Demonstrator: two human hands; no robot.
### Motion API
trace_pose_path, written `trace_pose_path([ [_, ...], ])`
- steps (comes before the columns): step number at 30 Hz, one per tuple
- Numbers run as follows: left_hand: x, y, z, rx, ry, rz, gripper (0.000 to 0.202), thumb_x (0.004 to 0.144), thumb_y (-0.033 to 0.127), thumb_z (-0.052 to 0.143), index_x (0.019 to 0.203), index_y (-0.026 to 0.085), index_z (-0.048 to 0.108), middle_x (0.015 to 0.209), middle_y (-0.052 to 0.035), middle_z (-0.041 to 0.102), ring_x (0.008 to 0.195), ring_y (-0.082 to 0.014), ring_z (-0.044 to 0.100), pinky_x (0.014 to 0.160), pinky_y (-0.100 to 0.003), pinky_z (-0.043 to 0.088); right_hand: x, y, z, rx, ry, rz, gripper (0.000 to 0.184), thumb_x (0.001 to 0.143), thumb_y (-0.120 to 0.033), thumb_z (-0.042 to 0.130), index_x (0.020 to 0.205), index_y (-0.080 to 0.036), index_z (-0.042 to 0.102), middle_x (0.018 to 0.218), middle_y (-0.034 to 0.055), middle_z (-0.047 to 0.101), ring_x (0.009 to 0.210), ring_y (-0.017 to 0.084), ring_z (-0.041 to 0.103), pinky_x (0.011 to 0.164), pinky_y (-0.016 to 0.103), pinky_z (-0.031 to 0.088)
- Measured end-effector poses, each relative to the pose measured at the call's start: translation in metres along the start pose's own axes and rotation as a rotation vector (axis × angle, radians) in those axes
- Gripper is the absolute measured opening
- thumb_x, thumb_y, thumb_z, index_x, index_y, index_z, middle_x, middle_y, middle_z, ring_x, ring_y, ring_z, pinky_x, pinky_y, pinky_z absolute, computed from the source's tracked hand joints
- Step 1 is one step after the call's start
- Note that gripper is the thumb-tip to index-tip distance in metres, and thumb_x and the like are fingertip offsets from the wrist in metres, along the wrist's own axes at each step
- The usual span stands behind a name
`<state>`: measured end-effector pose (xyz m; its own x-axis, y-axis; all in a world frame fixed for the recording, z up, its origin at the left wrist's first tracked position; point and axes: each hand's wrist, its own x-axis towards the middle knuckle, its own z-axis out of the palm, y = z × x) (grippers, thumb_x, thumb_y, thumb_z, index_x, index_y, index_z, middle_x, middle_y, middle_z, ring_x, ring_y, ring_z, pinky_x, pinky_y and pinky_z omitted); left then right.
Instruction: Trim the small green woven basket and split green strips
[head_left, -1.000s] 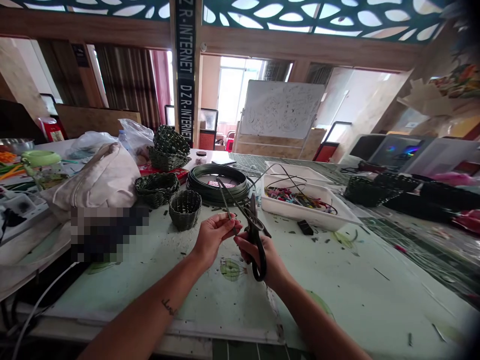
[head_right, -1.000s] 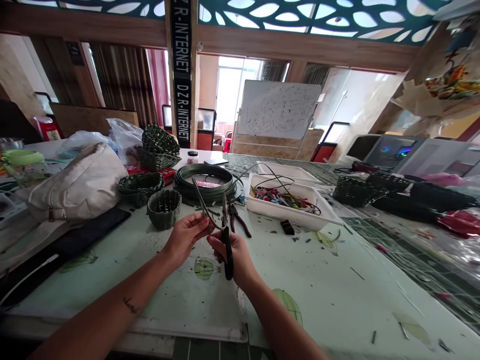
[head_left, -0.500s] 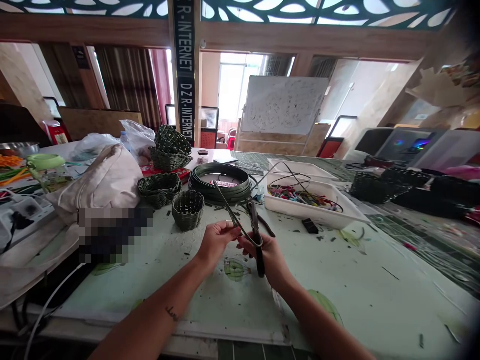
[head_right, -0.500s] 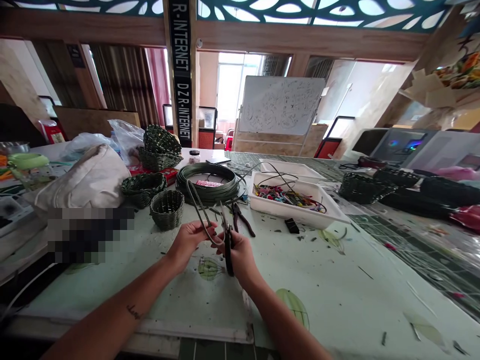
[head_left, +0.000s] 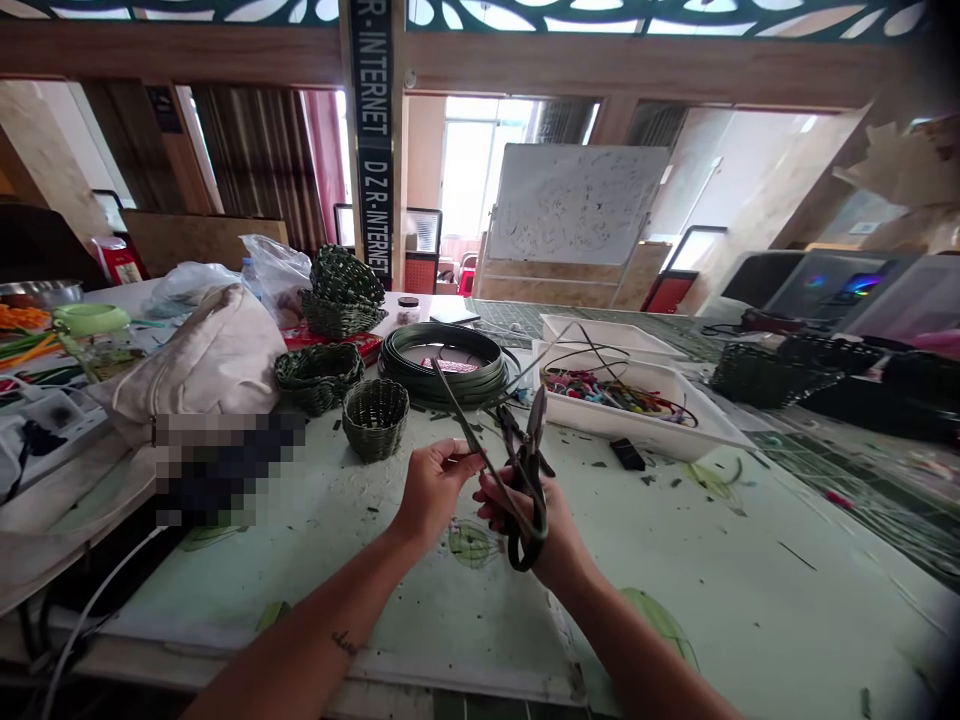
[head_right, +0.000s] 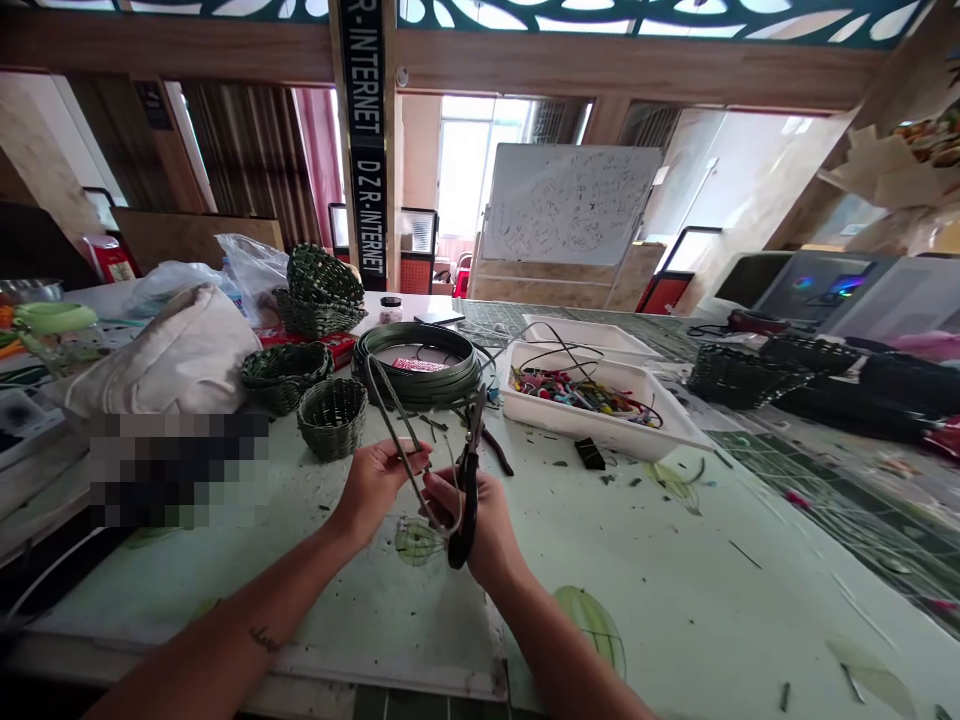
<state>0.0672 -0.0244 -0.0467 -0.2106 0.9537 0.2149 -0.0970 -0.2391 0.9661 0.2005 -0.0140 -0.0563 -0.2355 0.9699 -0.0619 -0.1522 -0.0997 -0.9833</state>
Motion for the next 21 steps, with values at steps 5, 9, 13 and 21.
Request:
trace_pose_path([
  [5,0.000,0.000,-0.001,0.020,0.014,0.000,0.018,0.068,0.032,0.071,0.073,0.015,0.073,0.069,-0.0036,0.069,0.064,-0.0157,0.059,0.061,-0.025,0.046,-0.004,-0.005,-0.003,-0.013,-0.036,0.028,0.044,0.054,-0.045,0.086,0.076,-0.013,0.066,0.066,0.0072,0.068,0.059,0.019,0.065,0.047,0.023,0.047],
  [9,-0.003,-0.002,0.000,0.047,0.024,0.038,0.012,0.071,0.028,0.069,0.074,0.016,0.073,0.069,-0.0032,0.069,0.070,-0.0180,0.062,0.066,-0.025,0.047,-0.006,-0.005,0.000,0.020,-0.042,0.035,0.045,0.052,-0.044,0.087,0.077,-0.013,0.065,0.059,0.0031,0.064,0.054,0.019,0.064,0.047,0.025,0.048],
  [13,-0.006,-0.002,0.001,0.062,0.039,0.052,0.012,0.072,0.024,0.067,0.080,0.017,0.074,0.076,-0.0038,0.071,0.077,-0.0191,0.063,0.071,-0.025,0.047,-0.006,-0.003,0.004,0.075,0.003,0.038,0.045,0.053,-0.042,0.086,0.080,-0.013,0.065,0.059,0.0048,0.066,0.052,0.019,0.064,0.048,0.026,0.050],
  [21,-0.003,0.011,-0.003,-0.043,0.048,-0.053,0.027,0.069,0.036,0.072,0.083,0.014,0.075,0.075,-0.0056,0.070,0.068,-0.0150,0.059,0.065,-0.024,0.047,-0.004,-0.004,0.001,0.079,-0.029,0.002,0.041,0.059,-0.038,0.085,0.082,-0.010,0.066,0.069,0.0087,0.070,0.058,0.017,0.064,0.051,0.023,0.050],
])
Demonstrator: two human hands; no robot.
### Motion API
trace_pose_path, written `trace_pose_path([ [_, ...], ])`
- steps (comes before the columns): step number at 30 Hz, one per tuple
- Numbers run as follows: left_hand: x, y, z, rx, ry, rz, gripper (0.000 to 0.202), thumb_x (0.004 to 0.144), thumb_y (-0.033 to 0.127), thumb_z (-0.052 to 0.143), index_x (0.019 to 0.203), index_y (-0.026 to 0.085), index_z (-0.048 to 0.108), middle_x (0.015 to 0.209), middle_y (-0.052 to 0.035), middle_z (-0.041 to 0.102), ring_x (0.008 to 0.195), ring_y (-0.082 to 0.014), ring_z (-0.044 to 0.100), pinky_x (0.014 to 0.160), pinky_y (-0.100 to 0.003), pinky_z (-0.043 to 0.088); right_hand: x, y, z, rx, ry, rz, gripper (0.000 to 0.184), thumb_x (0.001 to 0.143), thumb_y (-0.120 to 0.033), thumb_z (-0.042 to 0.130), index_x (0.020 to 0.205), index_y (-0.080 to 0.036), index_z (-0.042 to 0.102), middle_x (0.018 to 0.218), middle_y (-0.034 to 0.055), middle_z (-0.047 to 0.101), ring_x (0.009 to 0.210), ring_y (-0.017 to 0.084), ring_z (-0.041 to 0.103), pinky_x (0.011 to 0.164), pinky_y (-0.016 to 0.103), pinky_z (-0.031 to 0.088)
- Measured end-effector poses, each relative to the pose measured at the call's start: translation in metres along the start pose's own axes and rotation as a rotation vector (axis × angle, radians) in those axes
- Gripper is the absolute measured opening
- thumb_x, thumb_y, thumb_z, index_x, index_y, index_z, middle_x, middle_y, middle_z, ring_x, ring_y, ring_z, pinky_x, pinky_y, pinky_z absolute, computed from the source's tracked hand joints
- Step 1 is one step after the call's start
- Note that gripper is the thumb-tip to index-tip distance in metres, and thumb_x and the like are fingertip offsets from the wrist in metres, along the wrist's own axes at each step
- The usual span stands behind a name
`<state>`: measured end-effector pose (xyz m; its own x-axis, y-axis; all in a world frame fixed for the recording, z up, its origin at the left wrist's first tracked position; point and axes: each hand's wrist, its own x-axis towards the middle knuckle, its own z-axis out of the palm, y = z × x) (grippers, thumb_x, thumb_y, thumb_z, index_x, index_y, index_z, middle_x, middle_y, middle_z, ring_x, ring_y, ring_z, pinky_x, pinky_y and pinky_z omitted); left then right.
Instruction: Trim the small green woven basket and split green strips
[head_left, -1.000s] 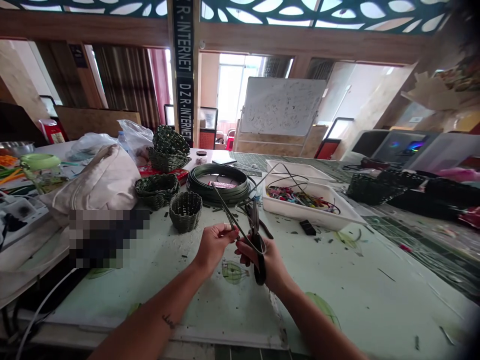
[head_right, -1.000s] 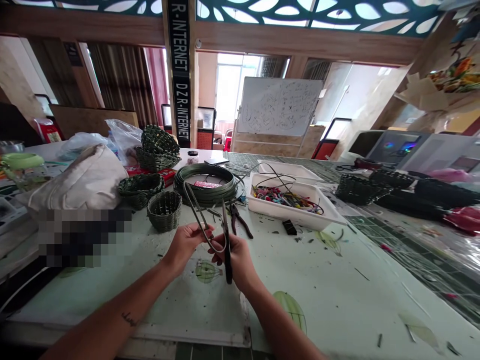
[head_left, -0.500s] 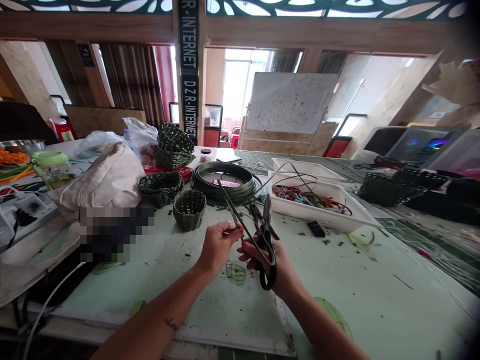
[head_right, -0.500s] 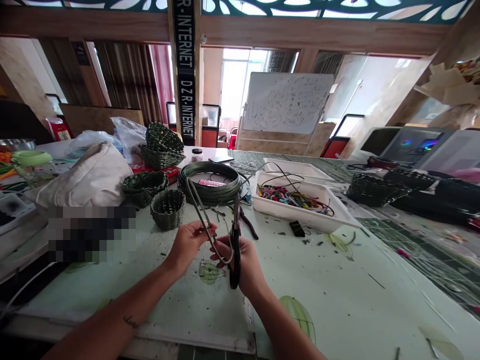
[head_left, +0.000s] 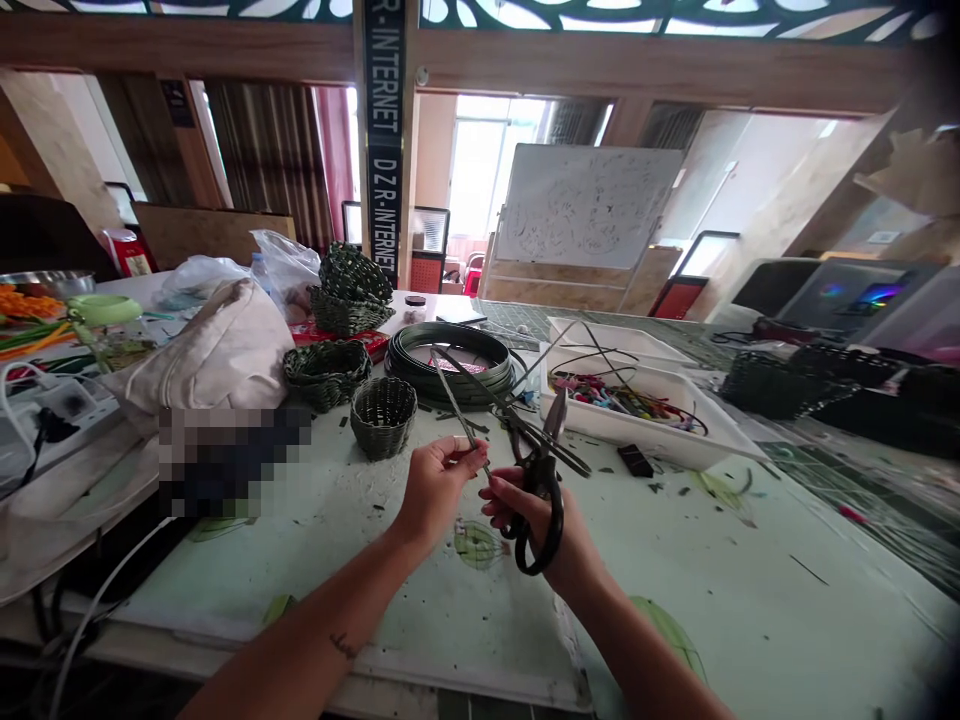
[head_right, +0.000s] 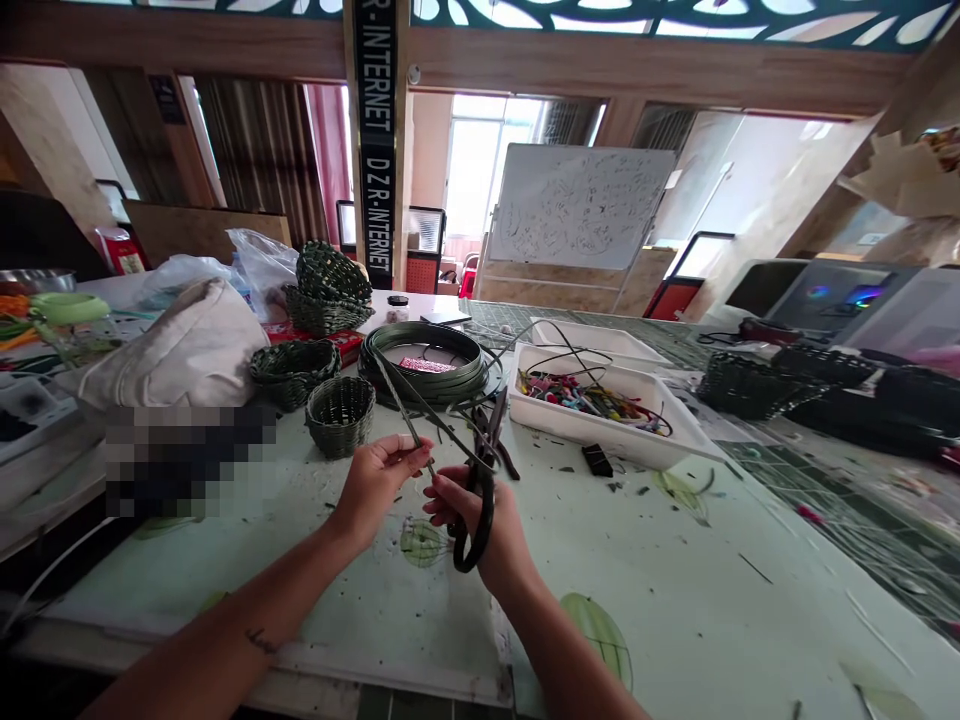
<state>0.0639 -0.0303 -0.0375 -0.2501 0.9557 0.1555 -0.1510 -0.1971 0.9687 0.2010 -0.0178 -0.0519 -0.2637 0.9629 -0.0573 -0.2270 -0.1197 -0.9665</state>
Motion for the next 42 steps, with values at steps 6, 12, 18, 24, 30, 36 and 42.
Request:
trace_pose_path([
  [6,0.001,0.004,-0.001,-0.062,0.001,-0.020,0.030,0.064,0.039,0.075,0.078,0.013,0.074,0.067,-0.0030,0.066,0.063,-0.0120,0.054,0.063,-0.023,0.045,-0.003,0.002,-0.001,-0.093,-0.141,-0.003,0.040,0.069,-0.048,0.078,0.073,-0.012,0.062,0.065,0.0080,0.069,0.056,0.016,0.064,0.047,0.021,0.047],
  [12,0.002,0.006,-0.004,-0.047,-0.004,0.000,0.027,0.064,0.038,0.076,0.075,0.014,0.074,0.066,-0.0012,0.065,0.063,-0.0112,0.053,0.062,-0.022,0.045,-0.005,0.001,0.004,-0.127,-0.113,-0.031,0.040,0.069,-0.049,0.077,0.070,-0.012,0.061,0.060,0.0051,0.066,0.049,0.014,0.060,0.046,0.022,0.046],
  [18,0.000,0.004,-0.004,0.067,0.014,0.081,0.019,0.068,0.032,0.074,0.077,0.015,0.074,0.071,-0.0022,0.070,0.069,-0.0150,0.060,0.066,-0.023,0.046,-0.004,0.006,0.009,-0.094,-0.043,0.001,0.038,0.067,-0.046,0.077,0.063,-0.015,0.055,0.049,0.0005,0.059,0.041,0.012,0.053,0.039,0.020,0.041],
  [24,0.001,0.001,-0.005,0.123,-0.024,0.106,0.020,0.074,0.034,0.069,0.081,0.015,0.073,0.075,-0.0025,0.070,0.072,-0.0152,0.061,0.068,-0.023,0.046,-0.002,0.010,0.006,-0.041,-0.023,0.010,0.034,0.067,-0.043,0.076,0.069,-0.015,0.057,0.049,-0.0014,0.058,0.039,0.010,0.051,0.036,0.018,0.039],
  [30,0.004,-0.001,-0.007,-0.039,-0.153,-0.063,0.029,0.070,0.042,0.074,0.074,0.014,0.070,0.063,0.0002,0.062,0.064,-0.0108,0.055,0.067,-0.022,0.046,-0.008,0.003,0.004,-0.139,-0.059,-0.114,0.037,0.072,-0.046,0.074,0.066,-0.015,0.056,0.052,0.0001,0.059,0.042,0.011,0.052,0.040,0.020,0.042],
  [36,0.007,-0.005,-0.016,-0.212,-0.289,-0.206,0.029,0.071,0.041,0.075,0.082,0.014,0.073,0.078,-0.0055,0.070,0.074,-0.0132,0.063,0.075,-0.026,0.049,-0.013,0.000,0.007,-0.112,-0.063,-0.090,0.036,0.072,-0.045,0.074,0.065,-0.014,0.057,0.051,-0.0002,0.058,0.041,0.010,0.051,0.039,0.019,0.041],
  [42,0.001,-0.010,-0.018,-0.467,-0.332,-0.339,0.027,0.062,0.027,0.084,0.082,0.012,0.074,0.074,-0.0040,0.069,0.071,-0.0110,0.063,0.074,-0.023,0.049,-0.036,0.006,0.013,-0.068,-0.048,-0.084,0.034,0.078,-0.044,0.070,0.070,-0.014,0.057,0.053,0.0004,0.059,0.042,0.010,0.052,0.040,0.019,0.041],
])
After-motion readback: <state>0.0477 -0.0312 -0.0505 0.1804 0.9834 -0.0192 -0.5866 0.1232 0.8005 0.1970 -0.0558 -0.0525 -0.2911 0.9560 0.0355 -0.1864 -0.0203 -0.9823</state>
